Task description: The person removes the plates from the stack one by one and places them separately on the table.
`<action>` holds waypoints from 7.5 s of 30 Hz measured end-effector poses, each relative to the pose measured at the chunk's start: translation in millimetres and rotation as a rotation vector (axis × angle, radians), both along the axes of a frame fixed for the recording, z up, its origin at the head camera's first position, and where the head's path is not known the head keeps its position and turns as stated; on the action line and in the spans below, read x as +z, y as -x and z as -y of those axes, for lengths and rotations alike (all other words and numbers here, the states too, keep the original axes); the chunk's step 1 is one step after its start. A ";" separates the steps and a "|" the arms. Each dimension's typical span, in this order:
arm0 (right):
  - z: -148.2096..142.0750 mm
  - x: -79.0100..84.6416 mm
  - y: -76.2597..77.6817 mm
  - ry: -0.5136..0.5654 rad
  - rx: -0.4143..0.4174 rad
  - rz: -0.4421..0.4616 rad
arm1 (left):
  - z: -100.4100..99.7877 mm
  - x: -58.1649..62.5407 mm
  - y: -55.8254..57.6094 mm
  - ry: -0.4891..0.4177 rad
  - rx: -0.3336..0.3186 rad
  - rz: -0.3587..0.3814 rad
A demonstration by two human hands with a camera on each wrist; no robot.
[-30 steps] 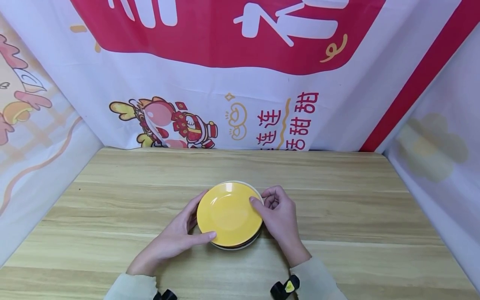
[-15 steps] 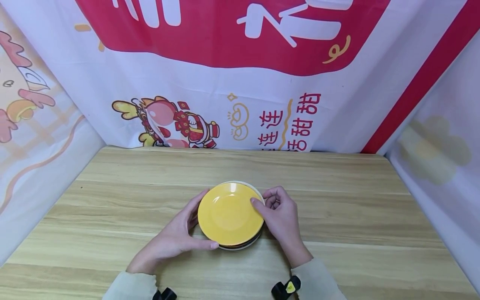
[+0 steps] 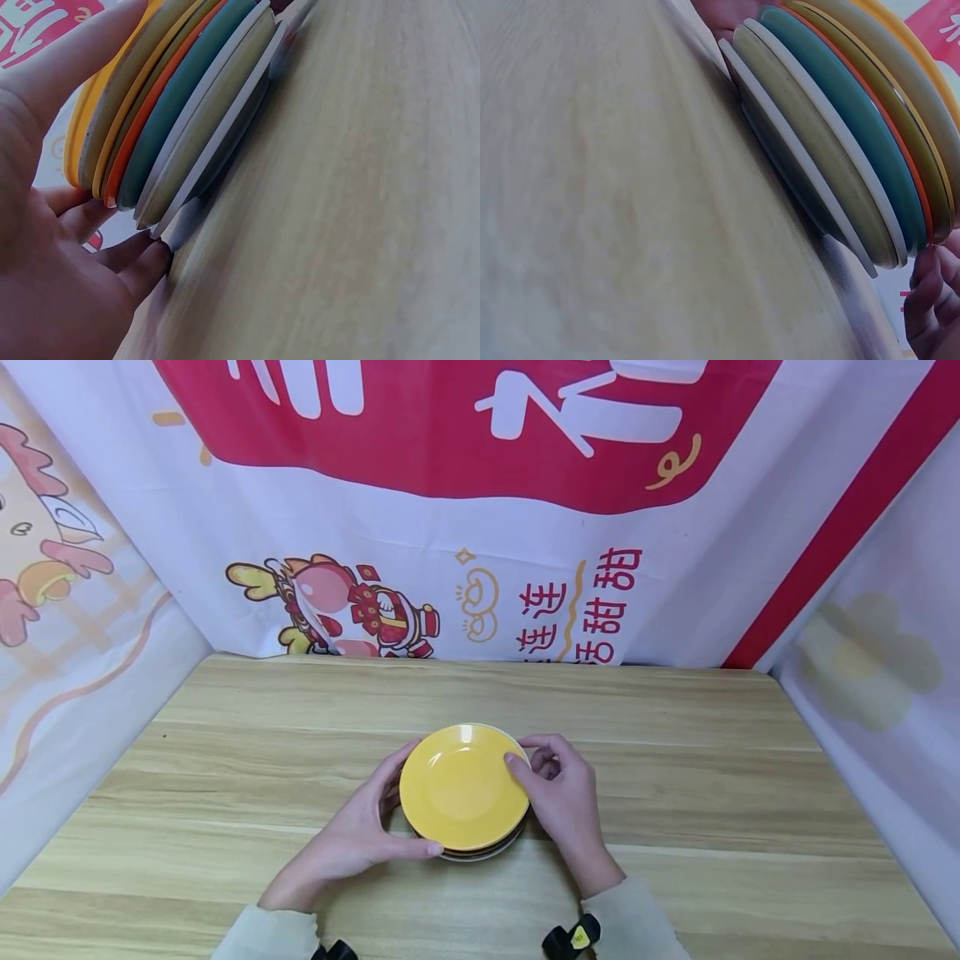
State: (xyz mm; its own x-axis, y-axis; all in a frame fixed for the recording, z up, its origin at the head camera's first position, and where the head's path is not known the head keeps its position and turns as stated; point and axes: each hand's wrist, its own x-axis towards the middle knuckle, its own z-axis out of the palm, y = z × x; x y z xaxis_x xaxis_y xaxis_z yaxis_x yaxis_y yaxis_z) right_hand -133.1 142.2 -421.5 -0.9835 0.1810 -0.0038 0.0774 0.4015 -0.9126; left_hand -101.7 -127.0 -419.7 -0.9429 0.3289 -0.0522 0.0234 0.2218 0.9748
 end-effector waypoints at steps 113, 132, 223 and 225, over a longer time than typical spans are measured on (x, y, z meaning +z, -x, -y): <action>-52.2 13.5 16.2 0.585 0.186 0.225 | 0.3 2.2 -3.2 0.032 0.014 0.016; -68.0 10.2 20.2 0.683 0.128 0.185 | 0.5 0.0 -2.4 0.019 0.002 -0.005; -229.5 -2.0 35.1 0.762 -0.798 0.192 | -0.1 -2.0 -2.7 0.031 0.006 -0.023; -229.8 -2.6 35.2 0.764 -0.802 0.187 | 0.0 -1.7 -2.8 0.027 0.006 -0.022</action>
